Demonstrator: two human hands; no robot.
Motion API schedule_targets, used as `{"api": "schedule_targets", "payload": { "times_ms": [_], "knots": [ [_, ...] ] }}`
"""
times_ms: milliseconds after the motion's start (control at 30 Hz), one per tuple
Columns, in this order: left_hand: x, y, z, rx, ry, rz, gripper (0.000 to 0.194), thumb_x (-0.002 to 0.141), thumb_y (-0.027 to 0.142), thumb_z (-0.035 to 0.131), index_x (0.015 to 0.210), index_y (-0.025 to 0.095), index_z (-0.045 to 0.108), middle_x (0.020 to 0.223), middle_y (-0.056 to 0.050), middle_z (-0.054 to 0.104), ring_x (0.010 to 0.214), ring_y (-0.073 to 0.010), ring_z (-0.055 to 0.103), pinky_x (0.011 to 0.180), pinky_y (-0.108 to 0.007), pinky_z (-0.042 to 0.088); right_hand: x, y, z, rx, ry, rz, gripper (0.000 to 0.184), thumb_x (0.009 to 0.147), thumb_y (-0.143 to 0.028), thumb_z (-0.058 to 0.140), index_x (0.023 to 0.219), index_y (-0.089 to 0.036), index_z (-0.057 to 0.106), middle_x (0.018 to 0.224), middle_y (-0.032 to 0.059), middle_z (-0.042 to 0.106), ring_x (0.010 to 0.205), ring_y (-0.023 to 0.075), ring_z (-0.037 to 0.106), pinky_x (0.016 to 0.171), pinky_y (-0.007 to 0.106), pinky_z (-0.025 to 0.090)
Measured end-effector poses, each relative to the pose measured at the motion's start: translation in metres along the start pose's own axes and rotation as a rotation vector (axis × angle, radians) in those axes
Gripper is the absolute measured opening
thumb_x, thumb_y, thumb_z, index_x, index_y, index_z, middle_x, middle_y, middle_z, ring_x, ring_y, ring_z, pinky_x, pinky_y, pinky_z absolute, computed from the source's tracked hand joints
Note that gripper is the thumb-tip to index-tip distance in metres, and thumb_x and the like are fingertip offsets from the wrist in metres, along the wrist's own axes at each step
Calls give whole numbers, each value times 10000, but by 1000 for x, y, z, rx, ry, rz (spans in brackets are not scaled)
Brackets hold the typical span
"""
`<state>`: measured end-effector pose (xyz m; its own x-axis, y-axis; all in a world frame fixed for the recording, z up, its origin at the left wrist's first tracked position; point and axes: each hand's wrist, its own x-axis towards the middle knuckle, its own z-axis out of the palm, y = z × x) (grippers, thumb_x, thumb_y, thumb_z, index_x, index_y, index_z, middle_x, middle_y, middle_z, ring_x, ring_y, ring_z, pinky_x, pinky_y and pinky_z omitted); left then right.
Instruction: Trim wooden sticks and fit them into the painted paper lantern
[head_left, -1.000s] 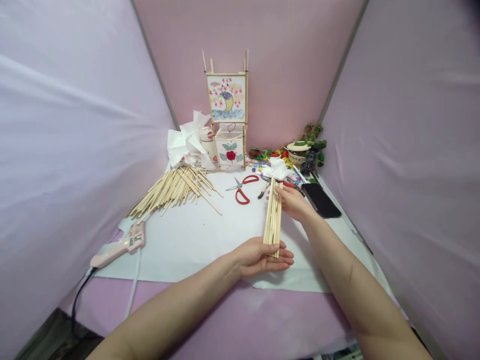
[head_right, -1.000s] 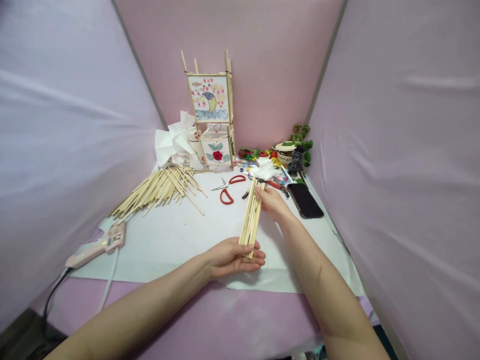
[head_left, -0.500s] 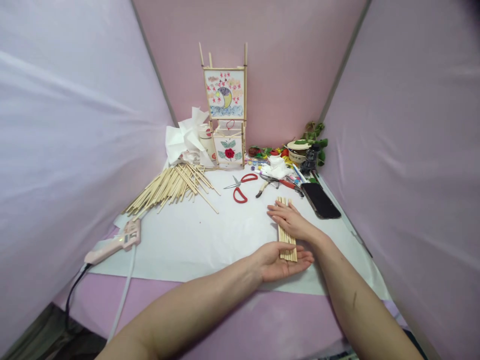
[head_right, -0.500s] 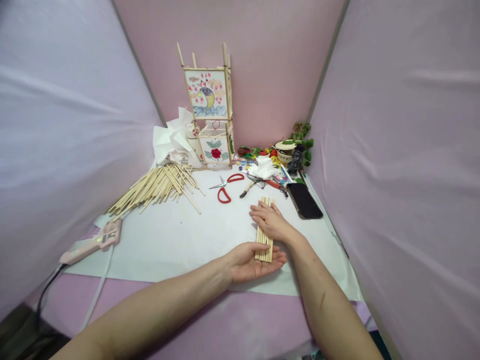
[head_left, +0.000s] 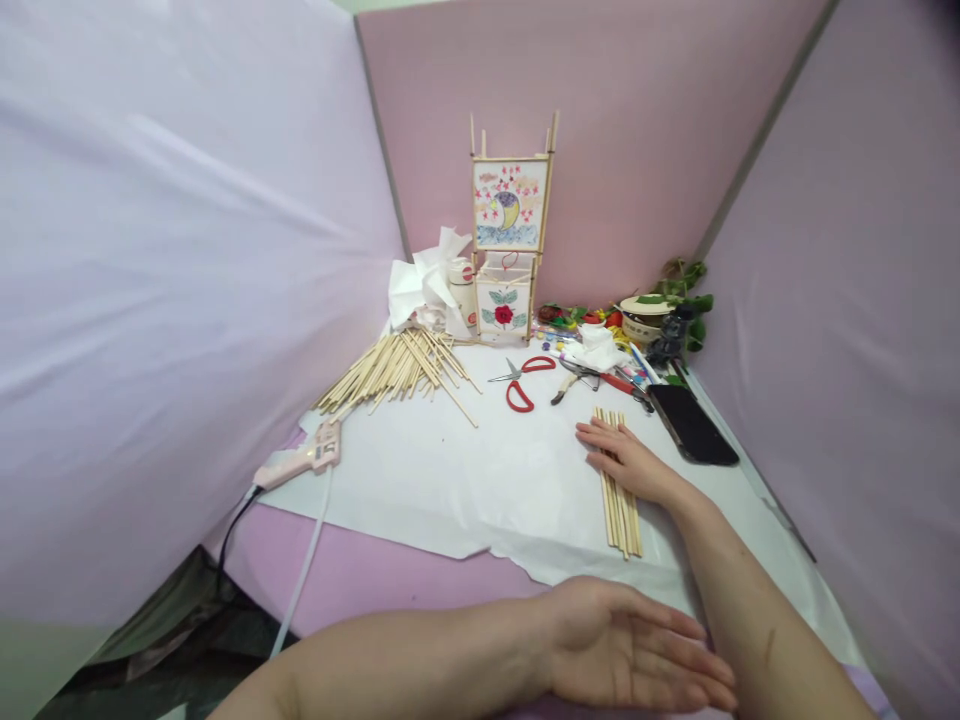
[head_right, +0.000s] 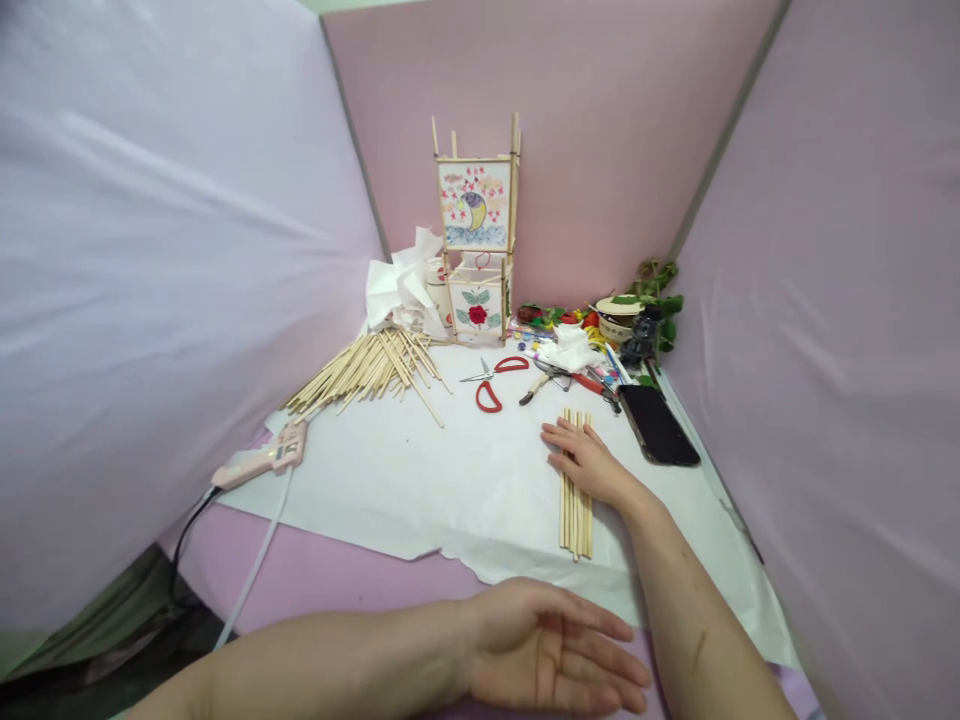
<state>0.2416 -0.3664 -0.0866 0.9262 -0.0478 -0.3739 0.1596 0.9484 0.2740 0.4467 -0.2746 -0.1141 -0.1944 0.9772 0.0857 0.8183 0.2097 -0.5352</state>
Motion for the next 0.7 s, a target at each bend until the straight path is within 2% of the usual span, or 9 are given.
{"api": "schedule_targets", "payload": {
  "times_ms": [133,233,300,400,467,533,633,700],
  "knots": [
    [-30,24,1,155,61,58,228,745,238,588,917,114,674,833,-98,702,764,-187,687,734,-274,471,0,-6,-5,31,205,-40,409,891,-364,466,1275,-270,568,1400,95,478,1379,282,293,1129,574,61],
    [-54,41,-7,226,155,136,215,694,237,636,875,123,665,800,-85,704,708,-174,679,632,-239,467,-1,-23,-14,90,360,-56,355,879,-383,490,1199,-298,617,1336,81,547,1331,284,383,1136,571,92],
    [-70,53,-15,254,250,196,209,674,222,662,858,122,656,771,-71,695,660,-149,665,605,-222,460,-1,-48,-20,136,413,-60,310,865,-390,511,1128,-303,651,1258,62,612,1267,283,471,1127,567,163],
    [-91,75,-30,288,392,291,196,669,200,680,846,125,640,734,-47,670,616,-108,632,578,-196,443,5,-101,-19,274,436,-60,251,847,-375,546,1039,-295,686,1140,54,676,1148,275,571,1075,509,320],
    [-98,93,-41,336,452,354,195,680,196,665,860,131,627,731,-33,652,598,-85,608,572,-184,436,20,-137,-8,436,467,-56,216,841,-356,556,981,-276,699,1095,59,689,1084,273,600,997,465,412],
    [-102,112,-54,450,551,428,164,698,199,620,848,134,609,719,-25,633,582,-72,585,570,-181,435,44,-163,12,603,519,-38,213,845,-338,542,961,-247,695,1067,65,692,1045,256,610,970,432,429],
    [-110,138,-72,627,705,548,121,705,175,552,819,144,579,704,-12,612,565,-59,557,546,-166,414,86,-177,51,788,581,55,209,828,-295,503,924,-208,667,986,75,695,954,234,623,904,399,462],
    [-120,153,-81,723,766,573,122,711,185,539,819,147,580,706,-18,615,549,-64,547,506,-167,386,107,-173,76,770,588,142,211,803,-259,478,920,-197,643,951,80,684,906,230,616,870,394,467]
  ]
}}
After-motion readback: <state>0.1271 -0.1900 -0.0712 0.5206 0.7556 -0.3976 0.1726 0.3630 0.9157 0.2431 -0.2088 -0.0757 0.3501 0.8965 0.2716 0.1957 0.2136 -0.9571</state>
